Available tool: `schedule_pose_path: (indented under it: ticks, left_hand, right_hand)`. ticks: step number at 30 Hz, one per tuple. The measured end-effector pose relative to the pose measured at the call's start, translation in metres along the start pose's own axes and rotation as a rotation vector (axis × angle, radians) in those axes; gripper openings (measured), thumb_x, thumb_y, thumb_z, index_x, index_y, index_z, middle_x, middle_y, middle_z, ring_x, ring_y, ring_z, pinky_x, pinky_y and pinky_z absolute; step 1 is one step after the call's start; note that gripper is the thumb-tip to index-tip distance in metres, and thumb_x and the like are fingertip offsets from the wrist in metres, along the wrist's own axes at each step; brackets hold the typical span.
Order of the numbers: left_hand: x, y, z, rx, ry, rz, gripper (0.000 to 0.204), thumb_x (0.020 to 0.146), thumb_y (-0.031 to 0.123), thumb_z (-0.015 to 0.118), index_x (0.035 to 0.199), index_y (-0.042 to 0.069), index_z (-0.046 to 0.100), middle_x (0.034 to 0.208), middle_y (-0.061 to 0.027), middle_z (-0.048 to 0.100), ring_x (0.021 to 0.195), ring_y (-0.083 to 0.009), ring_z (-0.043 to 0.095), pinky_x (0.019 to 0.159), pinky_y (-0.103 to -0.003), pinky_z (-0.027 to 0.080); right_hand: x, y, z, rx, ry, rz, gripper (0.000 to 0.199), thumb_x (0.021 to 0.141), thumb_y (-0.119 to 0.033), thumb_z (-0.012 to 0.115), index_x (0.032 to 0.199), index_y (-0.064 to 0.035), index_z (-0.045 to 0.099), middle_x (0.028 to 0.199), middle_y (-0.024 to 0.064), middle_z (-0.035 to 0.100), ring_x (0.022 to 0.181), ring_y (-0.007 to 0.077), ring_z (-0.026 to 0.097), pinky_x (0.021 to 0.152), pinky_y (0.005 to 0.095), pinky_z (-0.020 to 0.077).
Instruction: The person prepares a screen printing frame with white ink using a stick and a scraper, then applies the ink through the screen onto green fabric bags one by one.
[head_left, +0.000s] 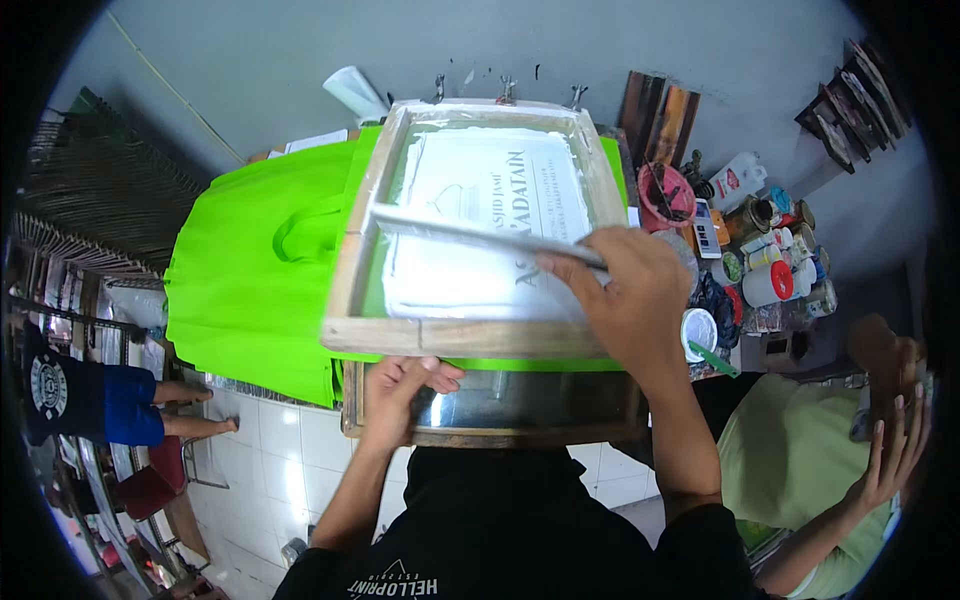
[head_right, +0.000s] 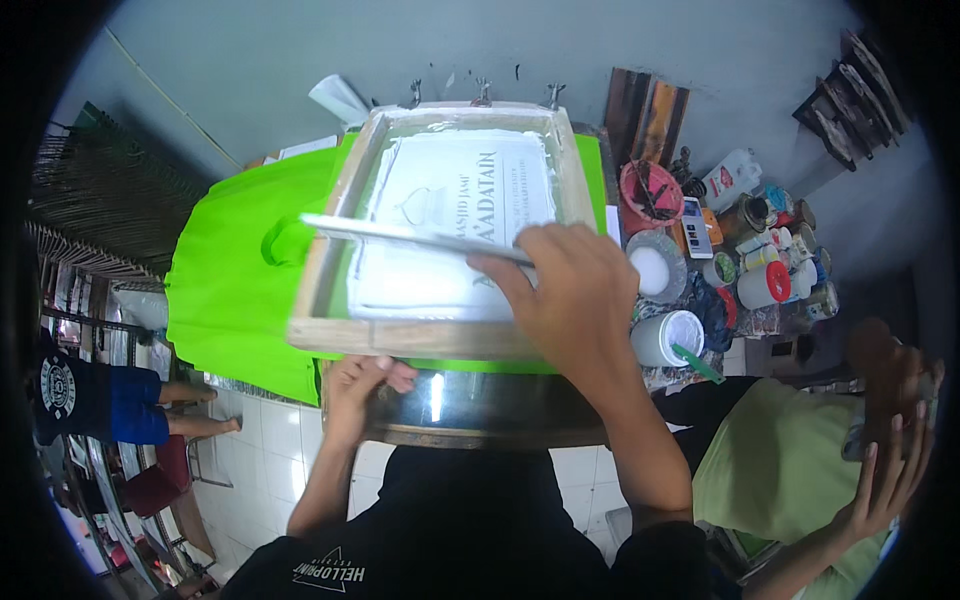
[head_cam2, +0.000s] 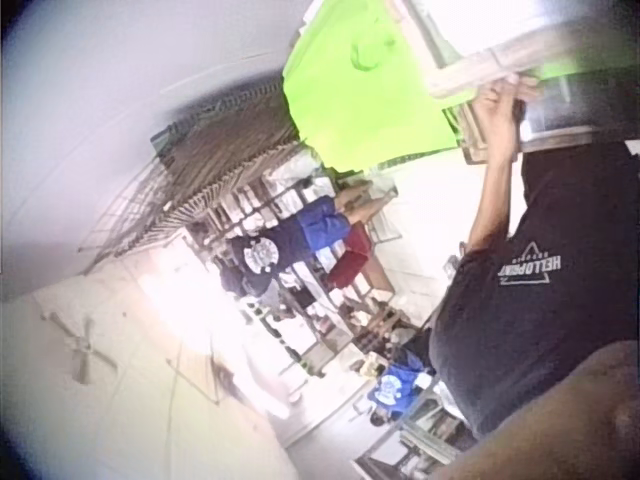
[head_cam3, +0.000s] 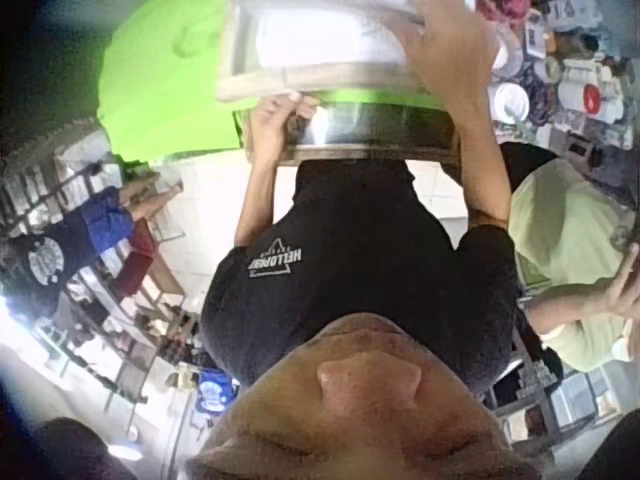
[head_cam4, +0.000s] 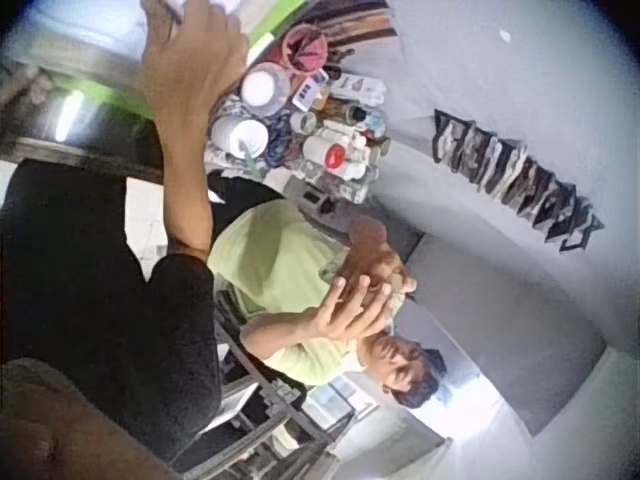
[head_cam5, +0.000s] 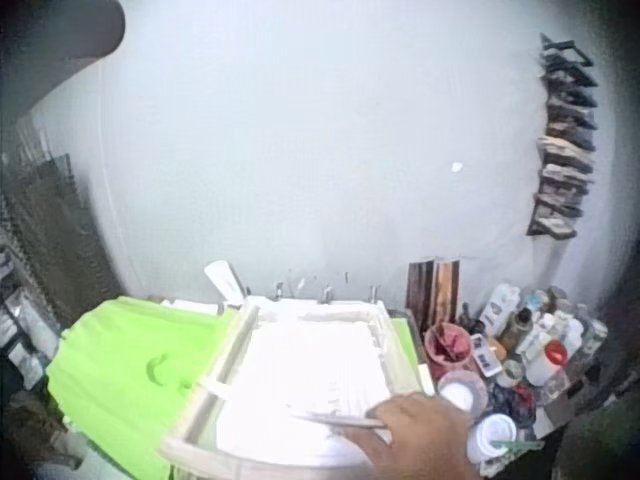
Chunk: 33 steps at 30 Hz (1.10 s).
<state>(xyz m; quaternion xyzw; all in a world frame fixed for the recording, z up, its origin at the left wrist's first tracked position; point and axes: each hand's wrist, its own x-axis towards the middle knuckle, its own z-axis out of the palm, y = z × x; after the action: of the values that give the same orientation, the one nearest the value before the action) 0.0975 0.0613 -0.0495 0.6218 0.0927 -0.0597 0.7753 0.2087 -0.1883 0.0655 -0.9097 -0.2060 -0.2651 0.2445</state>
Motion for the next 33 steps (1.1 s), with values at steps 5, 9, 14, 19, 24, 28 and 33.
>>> schedule_pose_path:
  ticks: [5,9,14,19,24,28,33]
  left_hand:
    - [0.000,-0.067,-0.009,-0.029,0.036,-0.220,0.019,0.100,0.013,0.060,0.099,-0.005,0.065,0.086,-0.0168,0.074,0.059,-0.0147,0.066,0.053,-0.026,0.050]
    - [0.002,-0.069,-0.013,-0.034,0.052,-0.276,0.020,0.100,0.014,0.062,0.094,-0.004,0.064,0.076,-0.0141,0.072,0.048,-0.0139,0.060,0.045,-0.025,0.046]
    - [0.002,-0.069,-0.014,-0.017,0.061,-0.288,0.020,0.097,0.012,0.062,0.088,-0.004,0.066,0.067,-0.0132,0.067,0.045,-0.0149,0.058,0.044,-0.027,0.046]
    - [0.000,-0.068,-0.011,-0.019,0.094,-0.251,0.016,0.095,0.009,0.064,0.089,-0.005,0.066,0.065,-0.0107,0.066,0.044,-0.0125,0.055,0.043,-0.026,0.043]
    - [0.000,-0.071,-0.013,-0.007,0.076,-0.270,0.012,0.095,0.007,0.067,0.095,-0.005,0.067,0.064,-0.0074,0.065,0.044,-0.0090,0.052,0.041,-0.024,0.039]
    - [0.000,-0.073,-0.013,-0.027,0.072,-0.270,0.012,0.095,0.008,0.068,0.094,-0.004,0.068,0.064,-0.0068,0.065,0.044,-0.0086,0.051,0.041,-0.024,0.037]
    - [0.000,-0.073,-0.015,0.010,0.060,-0.262,0.013,0.095,0.008,0.068,0.095,-0.004,0.069,0.063,-0.0069,0.064,0.044,-0.0085,0.051,0.041,-0.024,0.036]
  right_hand:
    - [-0.056,0.018,0.040,0.069,-0.201,0.015,0.041,0.079,-0.042,0.081,0.070,-0.0071,0.062,0.065,0.0090,0.060,0.063,0.0303,0.060,0.059,0.0424,0.0453]
    - [-0.063,0.021,0.054,0.076,-0.298,-0.014,0.038,0.078,-0.039,0.084,0.071,-0.0068,0.064,0.064,0.0089,0.061,0.063,0.0305,0.061,0.060,0.0411,0.0459]
    - [-0.056,0.021,0.057,0.036,-0.392,0.011,0.041,0.080,-0.042,0.081,0.071,-0.0065,0.063,0.065,0.0104,0.061,0.066,0.0314,0.063,0.062,0.0421,0.0475]
    - [-0.074,0.022,0.065,0.009,-0.401,-0.038,0.039,0.082,-0.042,0.079,0.074,-0.0071,0.064,0.071,0.0095,0.065,0.070,0.0307,0.065,0.065,0.0424,0.0489]
    - [-0.091,0.014,0.070,-0.016,-0.372,-0.082,0.029,0.085,-0.034,0.077,0.084,-0.0075,0.063,0.077,0.0079,0.067,0.073,0.0281,0.065,0.065,0.0397,0.0488]
    - [-0.100,0.018,0.078,-0.061,-0.305,-0.203,0.025,0.085,-0.028,0.076,0.088,-0.0081,0.061,0.082,0.0056,0.064,0.074,0.0248,0.063,0.064,0.0378,0.0474]
    - [-0.078,0.028,0.099,-0.139,-0.229,-0.291,0.022,0.087,-0.026,0.072,0.086,-0.0092,0.058,0.081,0.0051,0.060,0.077,0.0229,0.060,0.066,0.0365,0.0462]
